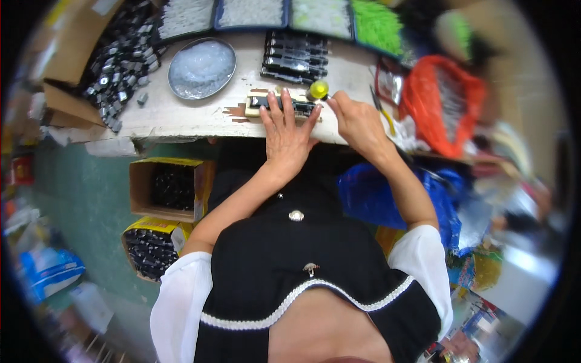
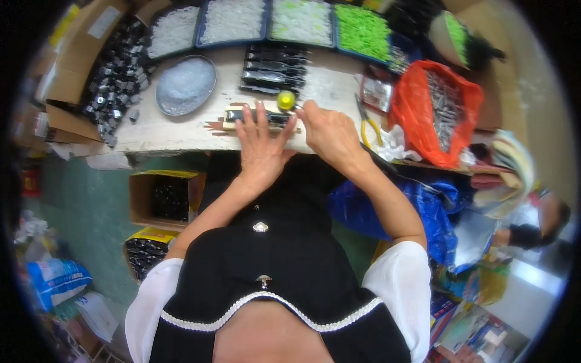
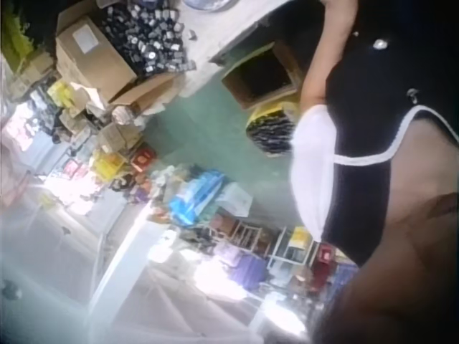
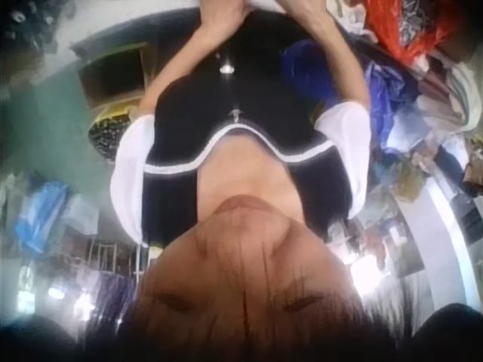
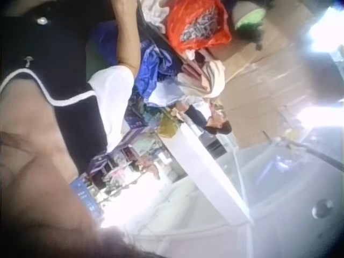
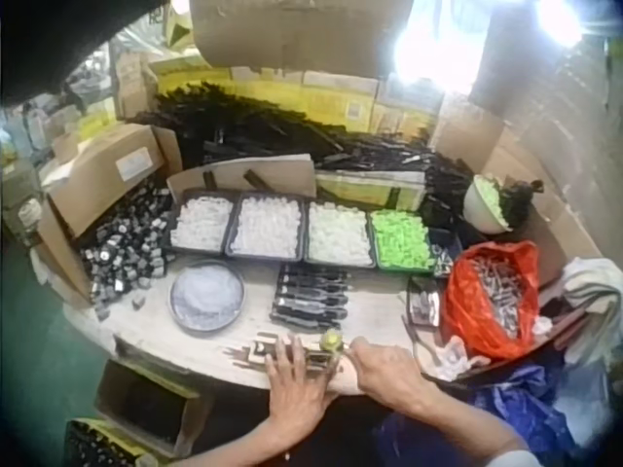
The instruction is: The person assembles small lock components at a cluttered workbench. They pick up metal pins and plastic inserts, place them into a jig, and use a hammer to secure the parts. The person repeats this process for multiple units, occasionally using pliers to adjust components.
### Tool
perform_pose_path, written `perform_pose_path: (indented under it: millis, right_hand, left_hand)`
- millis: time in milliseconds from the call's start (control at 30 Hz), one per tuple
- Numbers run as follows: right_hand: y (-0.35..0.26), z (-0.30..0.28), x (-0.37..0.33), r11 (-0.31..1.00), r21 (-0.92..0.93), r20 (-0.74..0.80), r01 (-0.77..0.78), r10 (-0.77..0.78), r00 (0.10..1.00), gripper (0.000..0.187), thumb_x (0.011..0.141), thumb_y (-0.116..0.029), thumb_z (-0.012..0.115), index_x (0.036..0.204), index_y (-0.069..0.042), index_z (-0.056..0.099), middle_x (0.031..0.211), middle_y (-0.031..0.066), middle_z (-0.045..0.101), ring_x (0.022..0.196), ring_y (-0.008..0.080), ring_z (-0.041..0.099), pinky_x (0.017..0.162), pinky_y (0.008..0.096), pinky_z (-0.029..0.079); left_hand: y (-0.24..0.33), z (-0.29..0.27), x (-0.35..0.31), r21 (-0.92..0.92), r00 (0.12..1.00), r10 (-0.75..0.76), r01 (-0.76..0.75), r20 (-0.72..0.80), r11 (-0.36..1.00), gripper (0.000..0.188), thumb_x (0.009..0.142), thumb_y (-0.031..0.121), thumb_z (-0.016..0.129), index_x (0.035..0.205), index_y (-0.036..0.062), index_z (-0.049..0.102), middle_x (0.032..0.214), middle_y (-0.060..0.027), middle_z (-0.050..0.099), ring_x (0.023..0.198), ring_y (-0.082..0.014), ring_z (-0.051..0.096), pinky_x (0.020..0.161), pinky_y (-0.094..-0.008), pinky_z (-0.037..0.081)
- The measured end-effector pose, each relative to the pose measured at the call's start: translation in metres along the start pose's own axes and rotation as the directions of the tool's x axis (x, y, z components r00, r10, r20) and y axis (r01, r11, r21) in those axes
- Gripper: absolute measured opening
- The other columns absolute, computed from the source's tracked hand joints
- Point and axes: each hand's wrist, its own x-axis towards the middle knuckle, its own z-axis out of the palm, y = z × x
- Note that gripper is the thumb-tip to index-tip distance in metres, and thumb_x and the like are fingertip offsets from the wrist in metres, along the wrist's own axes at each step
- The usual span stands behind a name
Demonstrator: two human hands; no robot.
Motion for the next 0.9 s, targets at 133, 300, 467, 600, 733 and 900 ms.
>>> perform_pose_path:
  millis: [133,300,467,600,733,900]
  right_hand:
    - [0.014,-0.005,-0.007,0.996,0.075,-0.138,-0.039,0.049,0.989,0.020,0.090,-0.022,0.048,0.081,-0.004,0.049,0.059,0.0205,0.056,0.056,0.0403,0.056,0.050,0.0486,0.040]
    - [0.036,0.001,-0.024,0.989,0.080,-0.183,-0.126,0.139,0.973,0.022,0.091,-0.024,0.047,0.082,-0.004,0.050,0.058,0.0205,0.055,0.056,0.0407,0.055,0.052,0.0486,0.041]
    - [0.049,0.017,-0.042,0.975,0.125,-0.160,-0.183,0.202,0.966,0.023,0.091,-0.025,0.046,0.082,-0.004,0.051,0.059,0.0218,0.055,0.058,0.0419,0.055,0.054,0.0501,0.040]
    - [0.049,0.021,-0.045,0.960,0.139,-0.101,-0.242,0.257,0.961,0.024,0.091,-0.025,0.046,0.083,-0.004,0.051,0.059,0.0225,0.055,0.059,0.0426,0.054,0.054,0.0504,0.040]
    - [0.051,0.024,-0.045,0.952,0.146,-0.083,-0.271,0.284,0.955,0.024,0.092,-0.025,0.045,0.083,-0.004,0.051,0.059,0.0228,0.055,0.059,0.0428,0.055,0.054,0.0507,0.040]
    - [0.051,0.027,-0.045,0.949,0.140,-0.073,-0.282,0.294,0.953,0.024,0.092,-0.025,0.045,0.083,-0.003,0.051,0.060,0.0224,0.056,0.059,0.0418,0.055,0.054,0.0506,0.040]
  left_hand:
    - [-0.002,-0.018,0.005,-0.036,1.000,0.012,-0.013,-0.004,0.999,0.066,0.071,0.027,0.070,0.130,0.0252,0.042,0.136,-0.0290,0.025,0.125,-0.0502,0.020,0.097,-0.0617,0.019]
    - [-0.044,-0.026,0.022,-0.052,0.986,0.124,-0.131,-0.114,0.990,0.043,0.069,-0.003,0.053,0.110,0.0111,0.057,0.116,-0.0139,0.053,0.112,-0.0353,0.043,0.088,-0.0495,0.031]
    - [-0.076,-0.028,0.033,-0.210,0.946,0.305,-0.322,-0.111,0.923,0.037,0.068,-0.005,0.056,0.101,0.0082,0.061,0.100,-0.0070,0.058,0.097,-0.0239,0.049,0.079,-0.0378,0.034]
    - [-0.085,-0.035,0.045,-0.282,0.912,0.385,-0.410,-0.143,0.867,0.030,0.075,-0.001,0.060,0.104,0.0052,0.061,0.098,-0.0089,0.059,0.089,-0.0240,0.054,0.075,-0.0326,0.039]
    - [-0.084,-0.049,0.059,-0.626,0.978,0.199,-0.119,0.059,0.771,0.024,0.079,0.002,0.059,0.102,-0.0009,0.061,0.091,-0.0097,0.058,0.078,-0.0205,0.056,0.069,-0.0279,0.043]
    - [-0.090,-0.055,0.071,-0.704,0.944,0.113,0.147,0.309,0.694,0.021,0.083,0.004,0.057,0.103,-0.0009,0.062,0.085,-0.0050,0.058,0.078,-0.0131,0.053,0.072,-0.0245,0.042]
